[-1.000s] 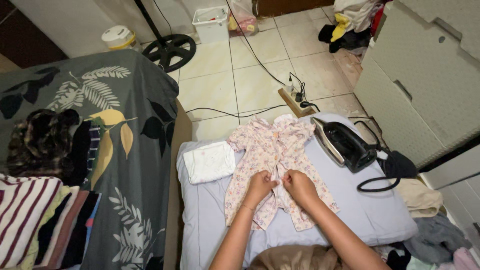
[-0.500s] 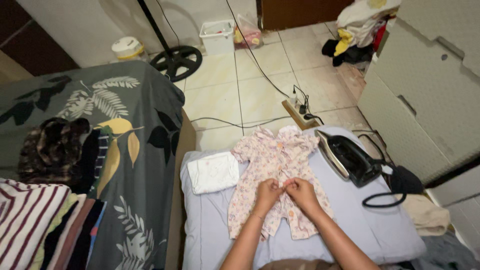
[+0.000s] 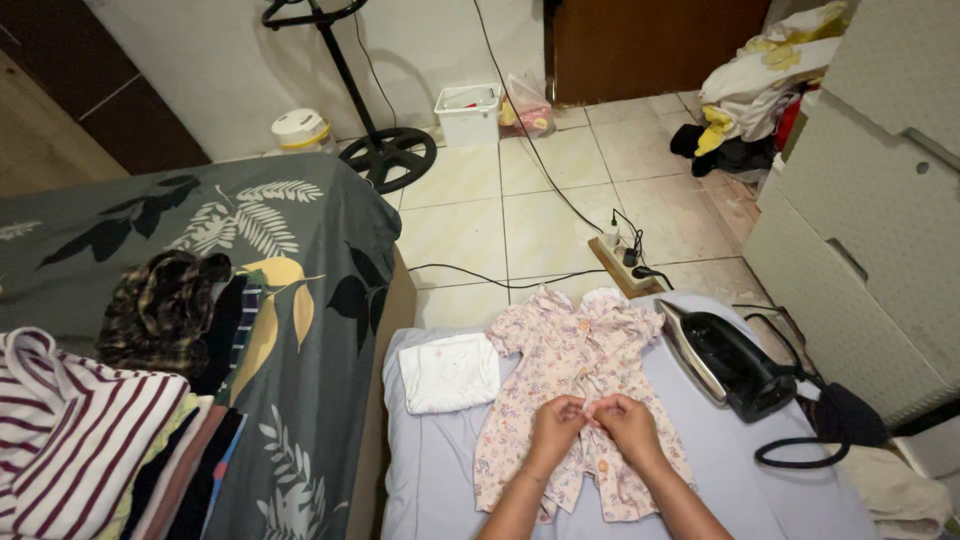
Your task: The person irons and folds a floral-patterned garment by hand using an iron on a padded surface. They smooth out the fabric, pass the iron over different sections, and then fold the item into a small rectangle.
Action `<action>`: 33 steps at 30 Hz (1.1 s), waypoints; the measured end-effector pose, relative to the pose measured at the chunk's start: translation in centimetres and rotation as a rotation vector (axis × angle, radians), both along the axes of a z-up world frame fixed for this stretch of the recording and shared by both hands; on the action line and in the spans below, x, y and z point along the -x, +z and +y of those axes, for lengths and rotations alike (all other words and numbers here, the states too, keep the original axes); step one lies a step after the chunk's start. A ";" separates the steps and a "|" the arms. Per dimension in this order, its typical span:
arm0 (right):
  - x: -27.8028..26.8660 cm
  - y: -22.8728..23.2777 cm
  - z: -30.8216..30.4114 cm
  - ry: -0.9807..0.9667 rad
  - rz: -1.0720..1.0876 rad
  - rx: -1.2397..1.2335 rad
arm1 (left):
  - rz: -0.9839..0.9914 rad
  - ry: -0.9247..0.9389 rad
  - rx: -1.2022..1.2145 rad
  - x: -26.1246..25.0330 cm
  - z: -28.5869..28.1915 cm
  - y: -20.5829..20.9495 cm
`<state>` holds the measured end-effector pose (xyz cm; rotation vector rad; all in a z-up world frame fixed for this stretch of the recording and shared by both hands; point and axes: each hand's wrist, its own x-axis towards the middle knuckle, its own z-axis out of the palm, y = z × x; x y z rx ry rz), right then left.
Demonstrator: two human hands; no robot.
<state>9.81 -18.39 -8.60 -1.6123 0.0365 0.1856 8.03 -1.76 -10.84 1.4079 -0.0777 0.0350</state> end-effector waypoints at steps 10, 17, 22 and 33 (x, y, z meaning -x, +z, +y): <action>-1.2 -2.3 -1.3 0.100 0.153 -0.252 | -0.111 0.083 -0.370 2.4 -0.7 7.3; -0.7 -0.5 -1.6 0.203 0.118 -0.191 | -0.074 0.075 -0.403 2.3 -0.6 7.3; -0.5 0.9 -1.5 0.298 0.034 -0.077 | -0.284 0.119 -0.494 3.1 -0.4 7.7; 0.2 2.5 -1.3 0.212 0.012 -0.155 | -0.207 0.113 -0.445 2.6 -0.1 6.3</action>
